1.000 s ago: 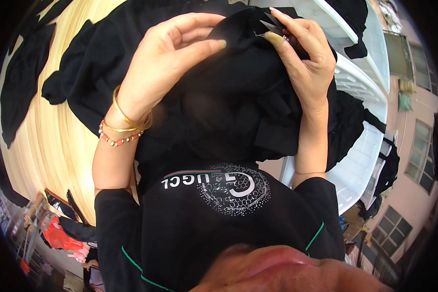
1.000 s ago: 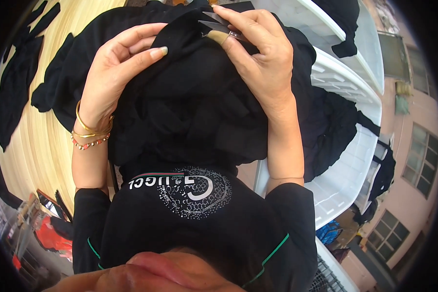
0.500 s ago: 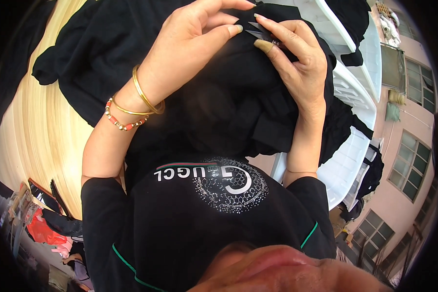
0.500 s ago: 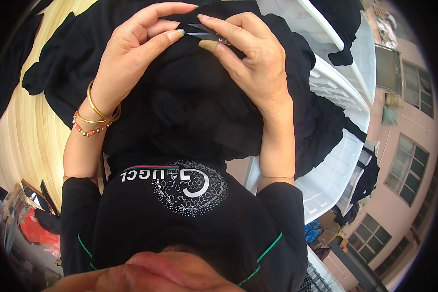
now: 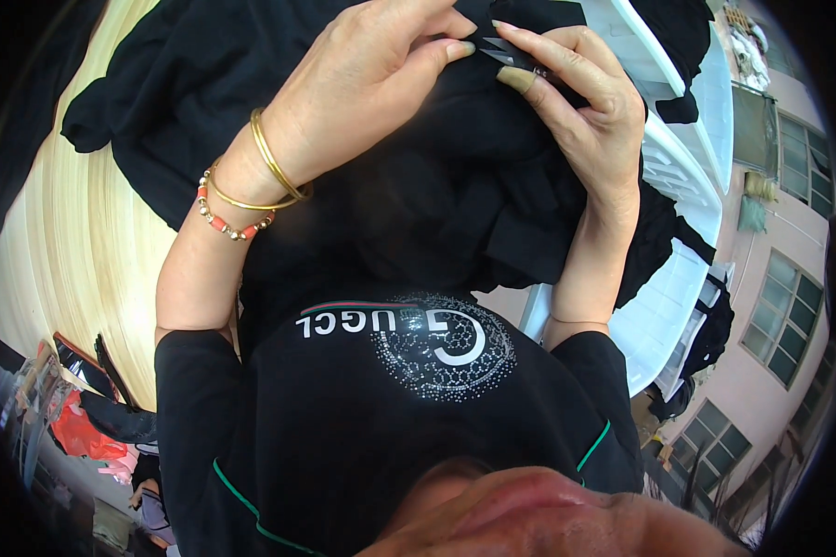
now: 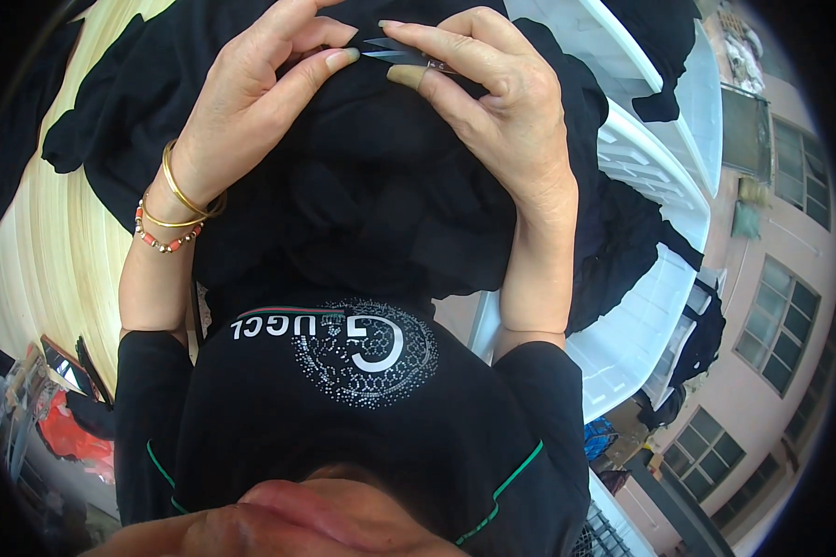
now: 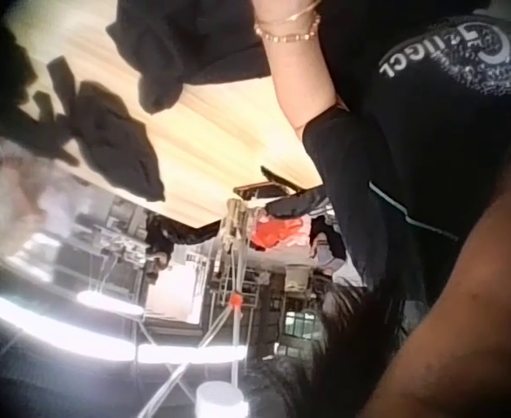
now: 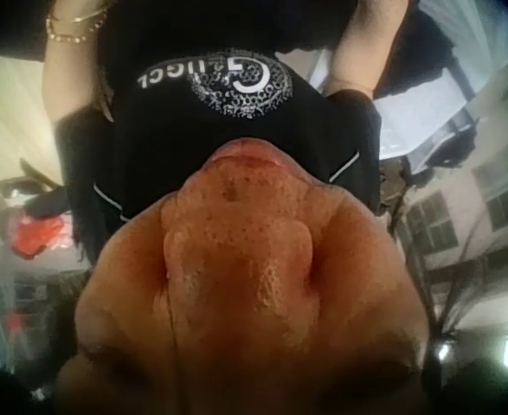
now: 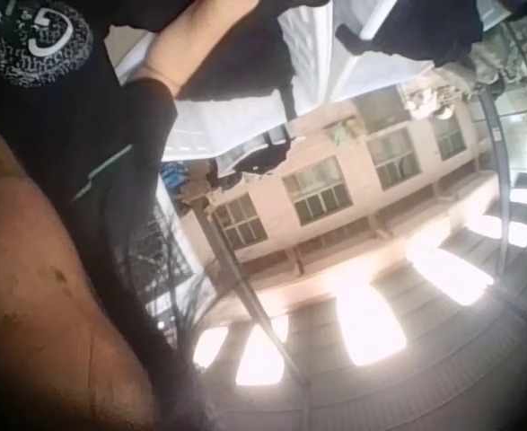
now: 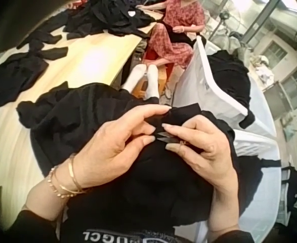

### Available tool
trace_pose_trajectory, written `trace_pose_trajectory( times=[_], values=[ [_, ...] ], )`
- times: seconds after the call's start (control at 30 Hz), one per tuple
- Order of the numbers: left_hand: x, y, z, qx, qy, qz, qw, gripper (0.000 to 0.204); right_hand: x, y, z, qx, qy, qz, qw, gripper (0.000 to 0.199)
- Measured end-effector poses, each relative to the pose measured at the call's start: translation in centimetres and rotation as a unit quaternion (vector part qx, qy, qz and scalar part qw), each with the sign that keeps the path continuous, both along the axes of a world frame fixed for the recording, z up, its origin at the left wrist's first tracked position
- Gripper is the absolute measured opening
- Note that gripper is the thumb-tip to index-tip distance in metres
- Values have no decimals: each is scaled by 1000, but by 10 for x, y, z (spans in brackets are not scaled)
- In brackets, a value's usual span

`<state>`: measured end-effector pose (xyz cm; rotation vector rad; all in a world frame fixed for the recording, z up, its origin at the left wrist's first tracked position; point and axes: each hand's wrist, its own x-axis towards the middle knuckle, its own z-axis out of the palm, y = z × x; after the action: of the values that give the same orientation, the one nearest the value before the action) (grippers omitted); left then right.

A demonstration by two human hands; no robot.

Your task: The recorder is trimming excess threads from black garments and sorting them into bins.

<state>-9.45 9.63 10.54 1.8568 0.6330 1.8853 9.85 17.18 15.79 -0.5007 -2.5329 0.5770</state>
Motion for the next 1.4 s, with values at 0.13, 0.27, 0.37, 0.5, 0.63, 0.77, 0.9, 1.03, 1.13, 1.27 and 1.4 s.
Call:
trace_pose_trajectory(
  times=[0.13, 0.27, 0.37, 0.5, 0.63, 0.77, 0.9, 1.03, 1.13, 1.27, 1.4],
  values=[
    [0, -1, 3, -3, 45, 43, 998, 47, 2, 1, -2, 4, 6, -5, 1000, 35],
    [0, -1, 1, -12, 21, 4, 1000, 47, 1, 0, -1, 3, 13, -2, 1000, 33],
    [4, -21, 31, -323, 13, -5, 946, 46, 3, 2, -5, 5, 21, 2, 1000, 32],
    [-1, -26, 35, -360, 19, 2, 933, 46, 2, 0, -6, 4, 37, -1, 999, 31],
    [-14, -21, 14, -233, 4, -32, 972, 43, 7, 2, -4, 18, 97, -16, 995, 31],
    [-16, -48, 54, -466, -19, 39, 884, 41, 4, -9, -2, 41, 82, -3, 996, 33],
    [-17, -67, 27, -392, 65, 135, 908, 26, -9, -25, 2, 6, 37, 42, 998, 37],
    [-14, -74, 17, -309, 204, 203, 906, 17, -16, -28, -4, 16, 31, 52, 998, 39],
    [-16, -72, 11, -365, 143, 169, 904, 15, -15, -29, -5, 30, 23, 57, 998, 40],
    [-25, -70, -7, -397, 51, 120, 909, 17, -18, -32, -5, 20, 28, 54, 998, 40],
    [-27, -70, -13, -399, -40, 60, 914, 22, -22, -34, -6, 27, 10, 54, 998, 41]
  ],
)
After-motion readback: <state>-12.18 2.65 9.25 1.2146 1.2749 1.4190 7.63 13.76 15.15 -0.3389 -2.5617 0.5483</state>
